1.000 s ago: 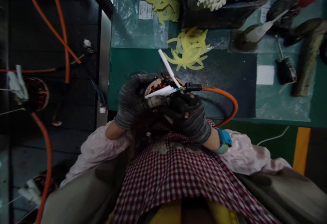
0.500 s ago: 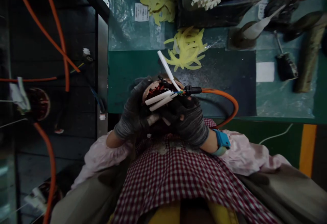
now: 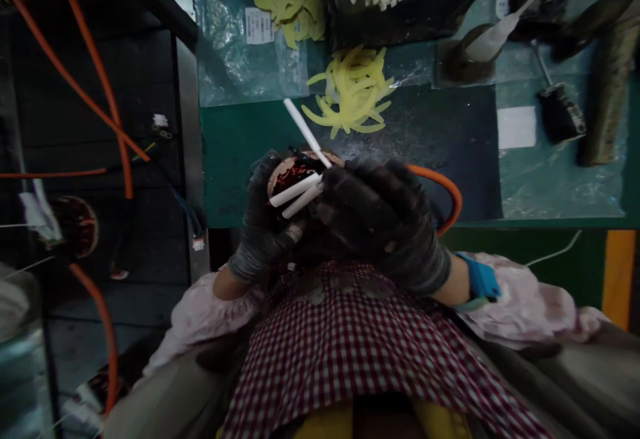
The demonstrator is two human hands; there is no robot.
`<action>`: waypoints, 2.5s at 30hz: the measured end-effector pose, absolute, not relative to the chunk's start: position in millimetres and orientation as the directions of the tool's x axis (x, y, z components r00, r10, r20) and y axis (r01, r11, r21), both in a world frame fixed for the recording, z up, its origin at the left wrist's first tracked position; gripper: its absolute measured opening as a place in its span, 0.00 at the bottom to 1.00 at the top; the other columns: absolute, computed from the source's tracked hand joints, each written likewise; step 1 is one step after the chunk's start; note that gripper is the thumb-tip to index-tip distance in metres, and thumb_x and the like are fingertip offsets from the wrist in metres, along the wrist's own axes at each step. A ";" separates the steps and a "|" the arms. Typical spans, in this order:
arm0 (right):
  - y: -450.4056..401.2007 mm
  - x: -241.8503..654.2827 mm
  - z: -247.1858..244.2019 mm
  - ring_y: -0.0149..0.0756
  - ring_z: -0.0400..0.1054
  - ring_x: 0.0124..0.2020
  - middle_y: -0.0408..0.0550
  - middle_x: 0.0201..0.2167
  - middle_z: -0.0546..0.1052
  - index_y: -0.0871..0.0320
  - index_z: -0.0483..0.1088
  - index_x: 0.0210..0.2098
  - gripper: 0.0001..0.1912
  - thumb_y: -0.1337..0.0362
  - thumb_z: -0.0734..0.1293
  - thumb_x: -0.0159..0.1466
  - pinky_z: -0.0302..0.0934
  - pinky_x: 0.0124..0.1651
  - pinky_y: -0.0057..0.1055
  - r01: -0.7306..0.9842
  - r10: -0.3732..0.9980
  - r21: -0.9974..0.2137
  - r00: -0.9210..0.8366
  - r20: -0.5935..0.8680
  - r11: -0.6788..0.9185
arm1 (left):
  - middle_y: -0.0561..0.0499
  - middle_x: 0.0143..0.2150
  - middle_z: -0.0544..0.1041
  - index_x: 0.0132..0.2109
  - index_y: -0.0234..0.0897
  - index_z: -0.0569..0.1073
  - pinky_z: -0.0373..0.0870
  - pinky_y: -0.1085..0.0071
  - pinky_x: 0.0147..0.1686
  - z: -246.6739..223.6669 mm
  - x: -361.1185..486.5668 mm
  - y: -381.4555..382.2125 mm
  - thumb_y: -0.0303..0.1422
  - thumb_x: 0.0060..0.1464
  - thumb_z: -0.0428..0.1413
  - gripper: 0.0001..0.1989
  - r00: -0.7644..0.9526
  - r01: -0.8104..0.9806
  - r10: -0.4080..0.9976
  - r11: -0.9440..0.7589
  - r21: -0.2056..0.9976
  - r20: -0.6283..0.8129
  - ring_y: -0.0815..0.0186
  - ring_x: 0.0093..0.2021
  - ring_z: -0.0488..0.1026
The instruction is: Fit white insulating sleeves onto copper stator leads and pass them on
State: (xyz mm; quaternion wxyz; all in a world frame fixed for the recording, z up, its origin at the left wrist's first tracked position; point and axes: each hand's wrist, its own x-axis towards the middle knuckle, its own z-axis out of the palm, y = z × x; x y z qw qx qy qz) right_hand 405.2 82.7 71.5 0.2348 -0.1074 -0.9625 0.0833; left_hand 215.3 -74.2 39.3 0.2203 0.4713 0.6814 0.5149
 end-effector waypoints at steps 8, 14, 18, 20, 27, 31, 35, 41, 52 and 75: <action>106.7 396.8 60.2 0.59 0.62 0.80 0.58 0.77 0.72 0.50 0.61 0.80 0.31 0.51 0.63 0.81 0.60 0.79 0.63 0.354 0.465 -0.377 -0.846 0.260 0.856 | 0.39 0.77 0.65 0.83 0.52 0.54 0.66 0.39 0.79 41.1 236.2 -42.3 0.44 0.70 0.61 0.42 -0.344 0.695 0.828 -0.094 0.713 0.444 0.41 0.77 0.67; 126.5 403.7 51.3 0.58 0.65 0.78 0.58 0.76 0.72 0.50 0.58 0.81 0.39 0.47 0.70 0.77 0.62 0.80 0.57 0.230 0.376 -0.486 -0.898 0.228 0.843 | 0.37 0.79 0.62 0.83 0.48 0.53 0.65 0.36 0.78 41.1 235.7 -43.3 0.41 0.65 0.65 0.46 -0.315 0.697 0.842 -0.107 0.709 0.437 0.36 0.77 0.65; 125.6 403.1 47.4 0.57 0.70 0.74 0.59 0.75 0.74 0.49 0.55 0.82 0.38 0.46 0.67 0.79 0.65 0.77 0.59 0.166 0.352 -0.485 -0.879 0.322 0.859 | 0.35 0.79 0.62 0.83 0.45 0.54 0.67 0.37 0.78 43.2 234.4 -44.4 0.35 0.64 0.67 0.48 -0.295 0.659 0.850 -0.150 0.737 0.437 0.36 0.77 0.66; 121.6 402.3 48.2 0.57 0.73 0.71 0.60 0.72 0.76 0.49 0.53 0.83 0.38 0.46 0.65 0.80 0.68 0.75 0.59 0.168 0.378 -0.486 -0.846 0.375 0.858 | 0.36 0.79 0.63 0.83 0.46 0.53 0.70 0.39 0.76 43.9 234.2 -44.3 0.35 0.63 0.66 0.48 -0.291 0.671 0.844 -0.155 0.725 0.450 0.37 0.77 0.68; 113.9 399.2 54.2 0.60 0.77 0.65 0.62 0.68 0.79 0.53 0.60 0.79 0.36 0.41 0.63 0.80 0.75 0.66 0.59 0.205 0.418 -0.471 -0.812 0.407 0.858 | 0.36 0.78 0.63 0.83 0.46 0.53 0.71 0.42 0.76 45.9 238.1 -45.0 0.29 0.62 0.61 0.47 -0.290 0.730 0.848 -0.103 0.675 0.443 0.42 0.77 0.67; 106.3 398.5 55.5 0.61 0.76 0.66 0.62 0.68 0.78 0.51 0.57 0.80 0.36 0.41 0.62 0.80 0.73 0.68 0.61 0.261 0.433 -0.419 -0.811 0.394 0.870 | 0.38 0.79 0.62 0.83 0.49 0.53 0.72 0.40 0.75 46.9 238.6 -45.2 0.31 0.64 0.61 0.46 -0.304 0.706 0.854 -0.096 0.702 0.423 0.42 0.78 0.66; 93.5 399.3 54.7 0.66 0.70 0.71 0.65 0.71 0.76 0.51 0.55 0.82 0.41 0.44 0.68 0.77 0.70 0.71 0.63 0.383 0.510 -0.366 -0.775 0.373 0.848 | 0.41 0.80 0.62 0.83 0.52 0.52 0.69 0.37 0.77 47.3 235.9 -45.7 0.29 0.61 0.60 0.48 -0.283 0.695 0.871 -0.103 0.712 0.402 0.41 0.79 0.65; 90.5 405.2 48.3 0.67 0.65 0.76 0.63 0.73 0.74 0.52 0.63 0.79 0.35 0.49 0.69 0.77 0.67 0.71 0.65 0.402 0.497 -0.323 -0.810 0.312 0.857 | 0.39 0.78 0.67 0.80 0.48 0.59 0.68 0.37 0.78 45.1 237.3 -41.7 0.40 0.66 0.66 0.42 -0.322 0.660 0.847 -0.119 0.742 0.422 0.38 0.78 0.67; 86.0 393.8 45.6 0.66 0.68 0.74 0.61 0.73 0.74 0.50 0.55 0.83 0.39 0.50 0.68 0.78 0.66 0.73 0.66 0.414 0.543 -0.383 -0.769 0.339 0.826 | 0.43 0.76 0.72 0.75 0.47 0.67 0.67 0.30 0.77 31.3 237.1 -38.9 0.68 0.62 0.62 0.46 -0.471 0.633 0.814 0.044 0.773 0.339 0.35 0.83 0.58; 180.6 424.7 35.7 0.63 0.58 0.81 0.38 0.88 0.45 0.41 0.76 0.65 0.21 0.59 0.75 0.74 0.66 0.74 0.69 -0.183 -0.016 -0.338 -0.897 0.442 0.923 | 0.46 0.77 0.69 0.78 0.47 0.63 0.68 0.46 0.80 62.5 251.7 -16.0 0.26 0.64 0.62 0.39 -0.374 0.695 0.874 0.041 0.718 0.312 0.46 0.79 0.67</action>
